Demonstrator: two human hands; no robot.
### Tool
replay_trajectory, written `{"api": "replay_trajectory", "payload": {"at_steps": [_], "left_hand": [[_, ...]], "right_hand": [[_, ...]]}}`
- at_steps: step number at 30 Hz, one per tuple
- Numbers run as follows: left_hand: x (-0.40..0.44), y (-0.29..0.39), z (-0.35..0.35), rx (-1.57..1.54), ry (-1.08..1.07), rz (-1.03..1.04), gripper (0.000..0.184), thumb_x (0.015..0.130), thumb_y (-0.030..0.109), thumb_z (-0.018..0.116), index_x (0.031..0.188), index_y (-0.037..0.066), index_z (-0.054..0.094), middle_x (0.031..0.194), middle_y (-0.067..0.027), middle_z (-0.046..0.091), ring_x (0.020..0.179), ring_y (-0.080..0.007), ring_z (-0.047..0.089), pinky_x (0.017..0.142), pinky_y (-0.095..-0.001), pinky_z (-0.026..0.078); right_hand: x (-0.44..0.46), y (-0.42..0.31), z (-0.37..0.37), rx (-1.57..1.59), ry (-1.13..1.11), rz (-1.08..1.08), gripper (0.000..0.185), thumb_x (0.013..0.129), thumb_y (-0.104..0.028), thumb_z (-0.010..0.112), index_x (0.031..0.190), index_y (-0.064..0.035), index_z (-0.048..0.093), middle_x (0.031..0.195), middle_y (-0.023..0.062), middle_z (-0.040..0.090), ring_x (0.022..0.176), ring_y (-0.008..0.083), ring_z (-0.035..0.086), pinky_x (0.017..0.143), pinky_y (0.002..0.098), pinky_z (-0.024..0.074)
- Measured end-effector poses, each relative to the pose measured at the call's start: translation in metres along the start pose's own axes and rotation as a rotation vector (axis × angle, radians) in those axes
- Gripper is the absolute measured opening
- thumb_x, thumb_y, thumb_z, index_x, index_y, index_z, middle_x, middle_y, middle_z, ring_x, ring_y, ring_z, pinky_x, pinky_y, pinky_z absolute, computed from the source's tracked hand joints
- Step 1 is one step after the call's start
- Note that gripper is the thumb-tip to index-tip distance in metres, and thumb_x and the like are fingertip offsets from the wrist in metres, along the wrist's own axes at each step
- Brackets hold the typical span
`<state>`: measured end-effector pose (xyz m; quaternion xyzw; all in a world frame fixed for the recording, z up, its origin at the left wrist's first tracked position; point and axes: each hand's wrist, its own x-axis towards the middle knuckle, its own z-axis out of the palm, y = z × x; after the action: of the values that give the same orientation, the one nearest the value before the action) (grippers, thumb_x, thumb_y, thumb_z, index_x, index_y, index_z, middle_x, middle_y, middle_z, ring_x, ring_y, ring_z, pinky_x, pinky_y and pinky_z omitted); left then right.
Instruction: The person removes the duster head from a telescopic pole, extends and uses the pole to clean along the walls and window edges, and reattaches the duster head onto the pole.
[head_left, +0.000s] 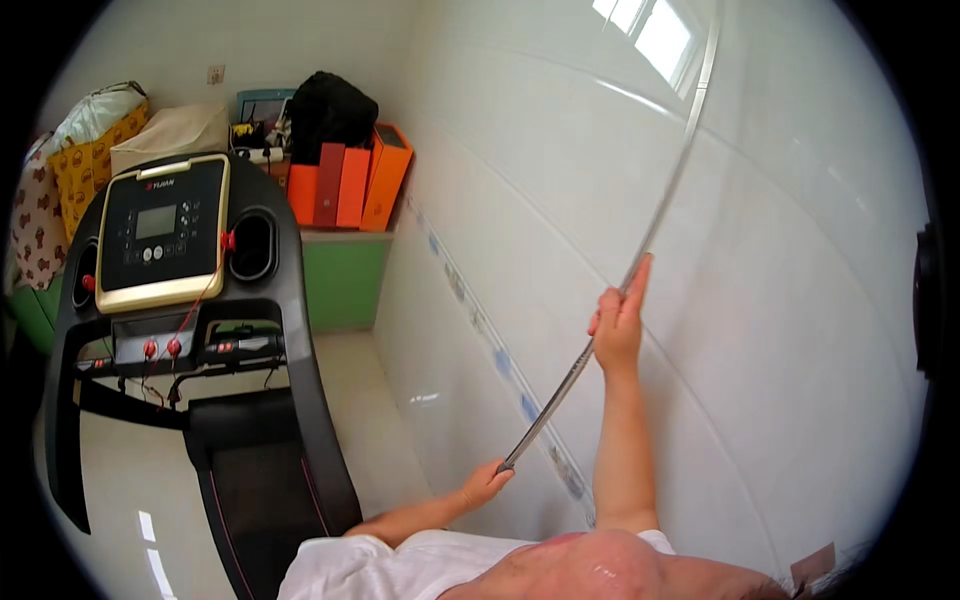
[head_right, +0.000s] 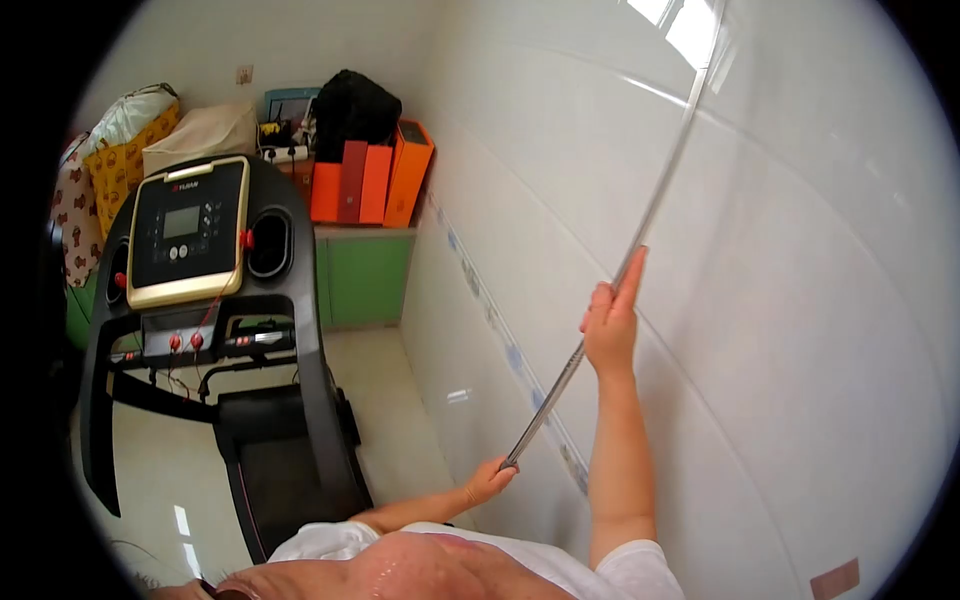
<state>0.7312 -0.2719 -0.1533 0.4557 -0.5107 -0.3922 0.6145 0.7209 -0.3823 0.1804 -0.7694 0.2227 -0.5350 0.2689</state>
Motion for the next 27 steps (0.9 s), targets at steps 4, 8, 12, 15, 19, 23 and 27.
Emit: {"api": "replay_trajectory", "payload": {"at_steps": [4,8,12,15,19,23,27], "left_hand": [[0.026,0.007,-0.009,-0.268,0.034,-0.111,0.024,0.088,0.031,0.047,0.085,0.007,0.051,0.058,-0.0012,0.046,0.045,-0.0091,0.042,0.043,-0.0250,0.037],[0.047,0.019,-0.018,-0.377,0.034,-0.145,0.024,0.089,0.029,0.045,0.086,0.006,0.051,0.056,0.0004,0.044,0.042,-0.0072,0.041,0.038,-0.0226,0.035],[0.079,0.025,-0.025,-0.430,0.068,-0.121,0.024,0.089,0.028,0.043,0.087,0.005,0.051,0.054,0.0002,0.042,0.040,-0.0078,0.041,0.036,-0.0228,0.033],[0.118,0.036,-0.026,-0.428,0.070,-0.066,0.024,0.089,0.028,0.043,0.086,0.005,0.051,0.054,0.0002,0.043,0.039,-0.0080,0.040,0.035,-0.0229,0.033],[0.172,0.088,-0.047,-0.326,0.047,0.014,0.025,0.089,0.028,0.044,0.086,0.005,0.051,0.053,0.0004,0.042,0.038,-0.0080,0.039,0.034,-0.0228,0.033],[0.231,0.147,-0.078,-0.265,0.022,0.100,0.026,0.089,0.030,0.044,0.085,0.005,0.051,0.052,0.0003,0.042,0.038,-0.0074,0.039,0.033,-0.0227,0.032],[0.279,0.239,-0.113,-0.136,-0.004,0.227,0.030,0.089,0.032,0.042,0.086,0.003,0.049,0.051,0.0000,0.041,0.035,-0.0077,0.037,0.032,-0.0233,0.031]], "right_hand": [[0.039,0.017,0.036,-0.032,-0.102,0.059,0.061,0.088,-0.012,0.037,0.140,-0.0146,0.005,0.067,0.0000,0.042,0.047,0.0074,0.038,0.044,0.0216,0.0381],[0.067,0.037,0.063,0.009,-0.184,0.088,0.059,0.088,-0.012,0.039,0.140,-0.0126,0.011,0.067,0.0000,0.042,0.051,0.0072,0.039,0.046,0.0219,0.0384],[0.097,0.045,0.079,0.056,-0.180,0.127,0.055,0.088,-0.018,0.039,0.139,-0.0104,0.018,0.070,0.0015,0.045,0.054,0.0091,0.041,0.052,0.0239,0.0397],[0.131,0.043,0.074,0.040,-0.144,0.059,0.054,0.088,-0.019,0.040,0.138,-0.0099,0.020,0.069,0.0017,0.045,0.056,0.0098,0.043,0.054,0.0241,0.0406],[0.183,0.027,0.059,0.020,-0.034,-0.081,0.054,0.088,-0.020,0.042,0.137,-0.0091,0.022,0.077,0.0036,0.049,0.060,0.0105,0.047,0.056,0.0250,0.0418],[0.219,-0.007,0.044,0.104,0.046,-0.222,0.055,0.087,-0.013,0.041,0.137,-0.0080,0.018,0.093,0.0055,0.050,0.065,0.0093,0.048,0.048,0.0221,0.0414],[0.240,-0.039,0.042,0.196,0.031,-0.261,0.057,0.088,-0.012,0.040,0.138,-0.0094,0.013,0.099,0.0076,0.049,0.066,0.0103,0.050,0.045,0.0232,0.0424]]}}
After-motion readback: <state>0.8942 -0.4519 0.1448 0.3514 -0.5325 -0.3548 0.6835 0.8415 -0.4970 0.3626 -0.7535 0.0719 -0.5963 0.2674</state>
